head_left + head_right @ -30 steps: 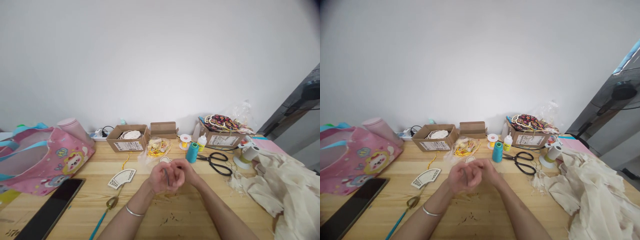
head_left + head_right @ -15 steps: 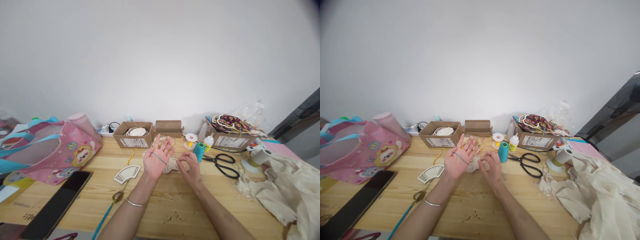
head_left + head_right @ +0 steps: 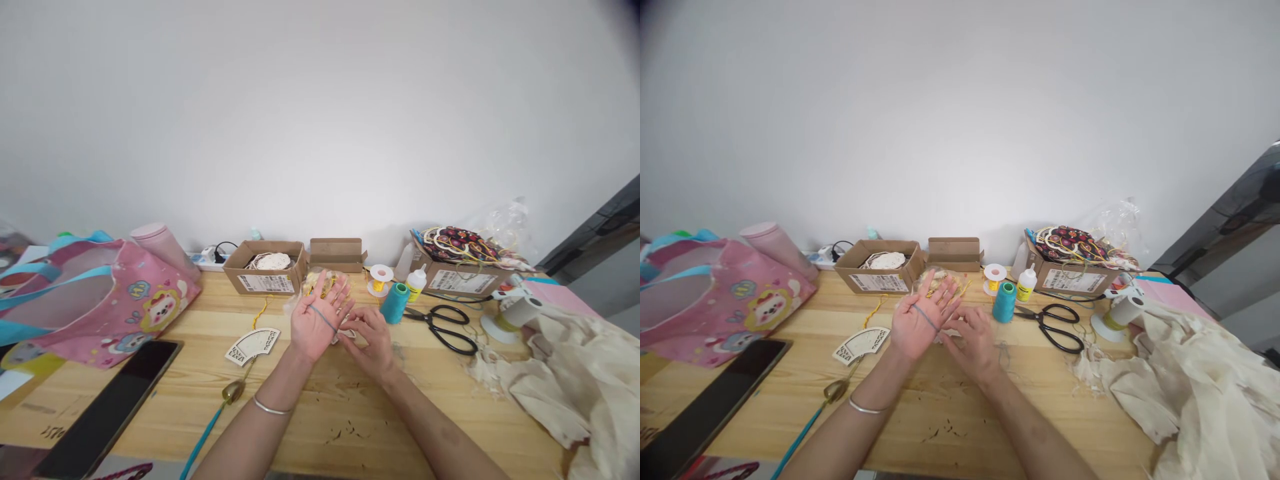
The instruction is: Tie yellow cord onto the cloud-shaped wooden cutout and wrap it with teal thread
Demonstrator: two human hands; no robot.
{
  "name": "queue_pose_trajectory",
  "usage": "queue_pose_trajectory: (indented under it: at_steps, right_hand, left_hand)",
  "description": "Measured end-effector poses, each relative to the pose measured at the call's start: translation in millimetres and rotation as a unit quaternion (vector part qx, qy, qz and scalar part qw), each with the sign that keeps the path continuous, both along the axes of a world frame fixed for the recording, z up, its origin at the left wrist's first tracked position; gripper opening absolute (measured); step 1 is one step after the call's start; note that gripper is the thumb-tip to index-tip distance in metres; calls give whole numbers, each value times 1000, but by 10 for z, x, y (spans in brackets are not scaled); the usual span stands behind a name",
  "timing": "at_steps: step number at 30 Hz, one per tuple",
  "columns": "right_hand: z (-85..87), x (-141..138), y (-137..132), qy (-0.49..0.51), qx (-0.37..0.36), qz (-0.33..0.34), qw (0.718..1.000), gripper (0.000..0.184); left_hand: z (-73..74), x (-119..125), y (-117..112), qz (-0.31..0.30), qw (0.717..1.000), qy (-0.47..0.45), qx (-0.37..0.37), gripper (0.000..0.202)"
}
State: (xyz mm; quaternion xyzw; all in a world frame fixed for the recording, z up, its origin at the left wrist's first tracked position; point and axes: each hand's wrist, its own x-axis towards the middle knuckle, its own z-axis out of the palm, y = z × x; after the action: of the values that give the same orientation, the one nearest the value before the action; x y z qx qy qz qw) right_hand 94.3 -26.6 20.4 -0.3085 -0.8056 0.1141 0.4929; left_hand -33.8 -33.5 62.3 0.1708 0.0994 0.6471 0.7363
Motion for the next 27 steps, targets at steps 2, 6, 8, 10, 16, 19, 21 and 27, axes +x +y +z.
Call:
queue_pose_trajectory:
  at_steps: [2, 6, 8, 10, 16, 19, 21, 27]
  right_hand:
    - [8, -16, -5, 10, -1, 2, 1000, 4]
    - [24, -31, -11, 21, -8, 5, 1000, 6]
    - [19, -35, -9, 16, -6, 8, 1000, 7]
    - [5, -42, -5, 12, -5, 15, 1000, 7]
    - [-20, -59, -12, 16, -25, 39, 999, 6]
    - [4, -27, -21, 35, -51, 39, 997, 6]
    - [23, 14, -16, 66, -74, 13, 995, 12]
    - [40, 89, 23, 119, -112, -35, 986, 10]
  left_hand:
    - [-6, 4, -2, -7, 1000, 0, 7, 56]
    - [-6, 6, -3, -10, 1000, -4, 10, 56]
    - [-1, -1, 0, -6, 1000, -10, 10, 55]
    - [3, -8, 4, 0, 1000, -16, 9, 53]
    - [23, -22, -6, 15, 1000, -17, -4, 48]
    - [29, -41, -22, 4, 1000, -22, -12, 46]
    - [37, -52, -29, 1, 999, -33, -14, 46]
    - [93, -17, -53, -3, 998, -49, -25, 45]
